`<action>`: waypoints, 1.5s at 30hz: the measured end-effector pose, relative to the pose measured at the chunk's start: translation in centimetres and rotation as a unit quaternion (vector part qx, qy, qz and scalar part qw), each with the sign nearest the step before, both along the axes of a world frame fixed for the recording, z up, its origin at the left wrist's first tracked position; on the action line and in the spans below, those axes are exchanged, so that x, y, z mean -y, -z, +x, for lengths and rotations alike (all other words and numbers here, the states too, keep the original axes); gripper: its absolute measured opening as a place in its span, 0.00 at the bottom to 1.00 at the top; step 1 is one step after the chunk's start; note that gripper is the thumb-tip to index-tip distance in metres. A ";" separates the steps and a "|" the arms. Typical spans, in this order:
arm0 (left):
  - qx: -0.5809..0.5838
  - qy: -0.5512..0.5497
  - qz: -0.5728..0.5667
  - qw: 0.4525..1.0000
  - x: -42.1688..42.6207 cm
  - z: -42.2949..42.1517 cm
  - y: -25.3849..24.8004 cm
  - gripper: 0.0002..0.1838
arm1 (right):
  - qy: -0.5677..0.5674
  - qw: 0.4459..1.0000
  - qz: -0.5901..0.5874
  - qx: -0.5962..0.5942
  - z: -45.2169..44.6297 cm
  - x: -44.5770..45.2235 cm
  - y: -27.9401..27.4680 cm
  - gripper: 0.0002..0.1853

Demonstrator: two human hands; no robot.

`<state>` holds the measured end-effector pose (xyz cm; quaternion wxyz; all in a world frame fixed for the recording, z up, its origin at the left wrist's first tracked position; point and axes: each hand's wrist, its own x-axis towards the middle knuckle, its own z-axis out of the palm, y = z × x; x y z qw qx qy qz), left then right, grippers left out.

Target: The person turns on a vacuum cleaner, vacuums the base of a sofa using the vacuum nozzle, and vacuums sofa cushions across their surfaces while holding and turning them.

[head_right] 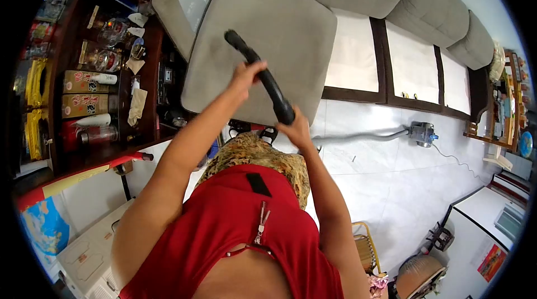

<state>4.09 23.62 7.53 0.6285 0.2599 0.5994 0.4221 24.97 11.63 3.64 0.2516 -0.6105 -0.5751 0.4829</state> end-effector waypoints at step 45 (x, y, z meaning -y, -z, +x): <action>0.018 -0.197 -0.026 0.980 5.1 -5.9 3.7 0.15 | -0.171 0.975 0.074 0.120 -3.0 -2.5 -0.9 0.32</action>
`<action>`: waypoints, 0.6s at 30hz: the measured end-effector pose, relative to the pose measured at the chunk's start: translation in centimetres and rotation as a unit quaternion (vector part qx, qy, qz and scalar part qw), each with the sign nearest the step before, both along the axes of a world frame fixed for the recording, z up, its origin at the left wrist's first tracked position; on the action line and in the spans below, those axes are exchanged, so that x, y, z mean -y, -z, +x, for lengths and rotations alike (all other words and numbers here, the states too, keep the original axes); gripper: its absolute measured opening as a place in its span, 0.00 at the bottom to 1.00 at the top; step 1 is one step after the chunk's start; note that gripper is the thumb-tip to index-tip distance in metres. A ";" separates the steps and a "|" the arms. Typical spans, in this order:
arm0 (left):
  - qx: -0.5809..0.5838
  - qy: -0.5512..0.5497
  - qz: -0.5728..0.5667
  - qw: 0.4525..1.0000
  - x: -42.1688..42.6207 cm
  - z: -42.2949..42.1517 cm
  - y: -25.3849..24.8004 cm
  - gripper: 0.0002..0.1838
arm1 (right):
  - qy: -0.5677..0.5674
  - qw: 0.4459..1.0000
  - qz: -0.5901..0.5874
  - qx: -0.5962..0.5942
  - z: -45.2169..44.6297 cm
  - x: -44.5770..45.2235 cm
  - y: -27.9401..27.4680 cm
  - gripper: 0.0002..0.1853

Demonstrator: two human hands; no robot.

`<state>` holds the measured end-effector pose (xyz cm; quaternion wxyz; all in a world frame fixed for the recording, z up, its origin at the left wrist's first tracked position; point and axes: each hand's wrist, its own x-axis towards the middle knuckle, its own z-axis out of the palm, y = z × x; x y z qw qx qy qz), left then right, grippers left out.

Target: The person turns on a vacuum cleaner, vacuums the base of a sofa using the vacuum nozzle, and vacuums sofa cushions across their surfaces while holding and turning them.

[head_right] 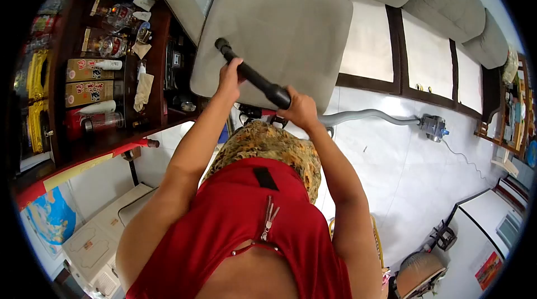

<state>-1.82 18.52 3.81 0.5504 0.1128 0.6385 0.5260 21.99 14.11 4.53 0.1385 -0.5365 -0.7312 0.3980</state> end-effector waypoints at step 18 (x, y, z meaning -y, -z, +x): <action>0.105 0.257 -0.244 0.929 8.6 10.7 8.7 0.13 | 0.109 0.978 -0.161 0.071 10.3 15.3 2.5 0.37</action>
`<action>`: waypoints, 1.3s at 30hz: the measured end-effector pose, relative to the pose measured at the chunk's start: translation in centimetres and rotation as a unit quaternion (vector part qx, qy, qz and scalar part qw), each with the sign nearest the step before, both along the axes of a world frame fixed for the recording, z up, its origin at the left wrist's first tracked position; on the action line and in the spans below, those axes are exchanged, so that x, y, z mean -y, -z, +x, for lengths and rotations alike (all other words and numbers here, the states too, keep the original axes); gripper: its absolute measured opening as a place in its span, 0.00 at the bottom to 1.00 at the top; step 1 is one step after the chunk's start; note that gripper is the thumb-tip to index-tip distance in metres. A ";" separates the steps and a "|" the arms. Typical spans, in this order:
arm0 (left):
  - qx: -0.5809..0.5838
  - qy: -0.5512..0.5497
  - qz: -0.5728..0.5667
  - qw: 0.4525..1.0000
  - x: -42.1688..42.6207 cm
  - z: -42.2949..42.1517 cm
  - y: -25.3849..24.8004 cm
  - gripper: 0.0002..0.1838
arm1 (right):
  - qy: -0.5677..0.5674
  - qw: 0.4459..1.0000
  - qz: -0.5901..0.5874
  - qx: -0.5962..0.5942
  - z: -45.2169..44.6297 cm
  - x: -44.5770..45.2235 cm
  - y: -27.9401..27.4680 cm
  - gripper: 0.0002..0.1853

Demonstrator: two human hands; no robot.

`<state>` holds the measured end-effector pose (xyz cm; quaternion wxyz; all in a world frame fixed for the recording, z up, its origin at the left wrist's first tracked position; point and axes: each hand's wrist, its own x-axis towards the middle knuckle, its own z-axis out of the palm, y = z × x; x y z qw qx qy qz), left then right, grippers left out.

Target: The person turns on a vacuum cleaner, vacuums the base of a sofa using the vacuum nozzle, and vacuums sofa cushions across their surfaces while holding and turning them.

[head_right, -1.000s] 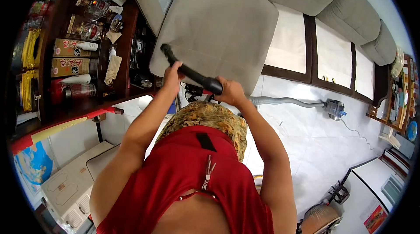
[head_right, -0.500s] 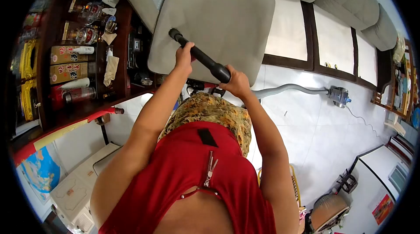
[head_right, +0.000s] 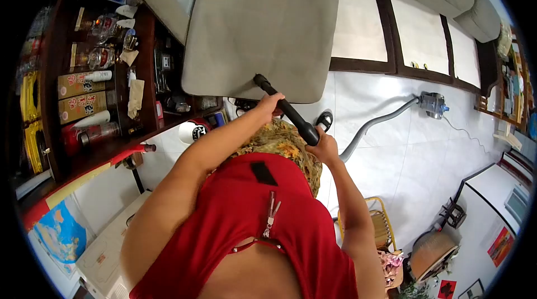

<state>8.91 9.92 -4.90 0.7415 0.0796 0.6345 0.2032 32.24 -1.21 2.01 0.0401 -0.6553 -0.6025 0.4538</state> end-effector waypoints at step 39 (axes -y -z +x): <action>-0.143 -0.179 0.309 0.923 -24.0 -5.7 -11.4 0.16 | -0.002 0.976 0.182 -0.117 -12.1 -28.2 -3.4 0.32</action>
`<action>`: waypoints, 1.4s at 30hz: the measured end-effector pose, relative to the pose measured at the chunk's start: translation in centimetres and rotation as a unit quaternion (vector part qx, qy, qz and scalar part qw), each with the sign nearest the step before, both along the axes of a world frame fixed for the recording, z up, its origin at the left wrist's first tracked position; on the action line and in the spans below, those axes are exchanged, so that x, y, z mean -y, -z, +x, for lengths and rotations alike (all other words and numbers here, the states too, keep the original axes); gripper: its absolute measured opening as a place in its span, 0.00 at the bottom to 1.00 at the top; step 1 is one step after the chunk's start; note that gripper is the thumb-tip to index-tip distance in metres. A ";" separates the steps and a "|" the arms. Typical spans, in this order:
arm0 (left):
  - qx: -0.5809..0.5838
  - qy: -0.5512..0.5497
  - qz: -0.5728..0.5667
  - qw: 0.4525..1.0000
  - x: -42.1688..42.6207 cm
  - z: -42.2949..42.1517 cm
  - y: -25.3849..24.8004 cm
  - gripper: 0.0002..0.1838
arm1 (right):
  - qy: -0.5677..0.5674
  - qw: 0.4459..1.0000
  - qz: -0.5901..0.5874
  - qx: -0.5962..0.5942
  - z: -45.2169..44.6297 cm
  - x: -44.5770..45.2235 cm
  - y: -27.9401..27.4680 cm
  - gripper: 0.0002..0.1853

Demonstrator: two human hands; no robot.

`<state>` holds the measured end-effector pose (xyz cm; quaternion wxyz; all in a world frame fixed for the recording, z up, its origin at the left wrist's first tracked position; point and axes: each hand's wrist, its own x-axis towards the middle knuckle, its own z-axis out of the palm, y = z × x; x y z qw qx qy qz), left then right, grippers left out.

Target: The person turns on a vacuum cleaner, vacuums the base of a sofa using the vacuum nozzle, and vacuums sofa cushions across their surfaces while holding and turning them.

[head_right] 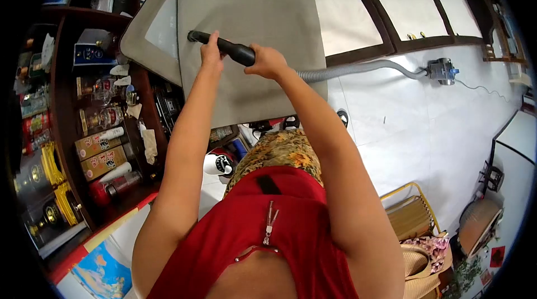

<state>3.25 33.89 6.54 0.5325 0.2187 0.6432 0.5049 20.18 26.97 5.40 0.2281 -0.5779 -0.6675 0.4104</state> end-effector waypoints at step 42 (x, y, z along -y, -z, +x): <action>0.137 -0.075 -0.141 0.978 3.1 6.6 1.6 0.13 | -0.113 0.976 -0.166 0.080 12.6 9.6 4.1 0.32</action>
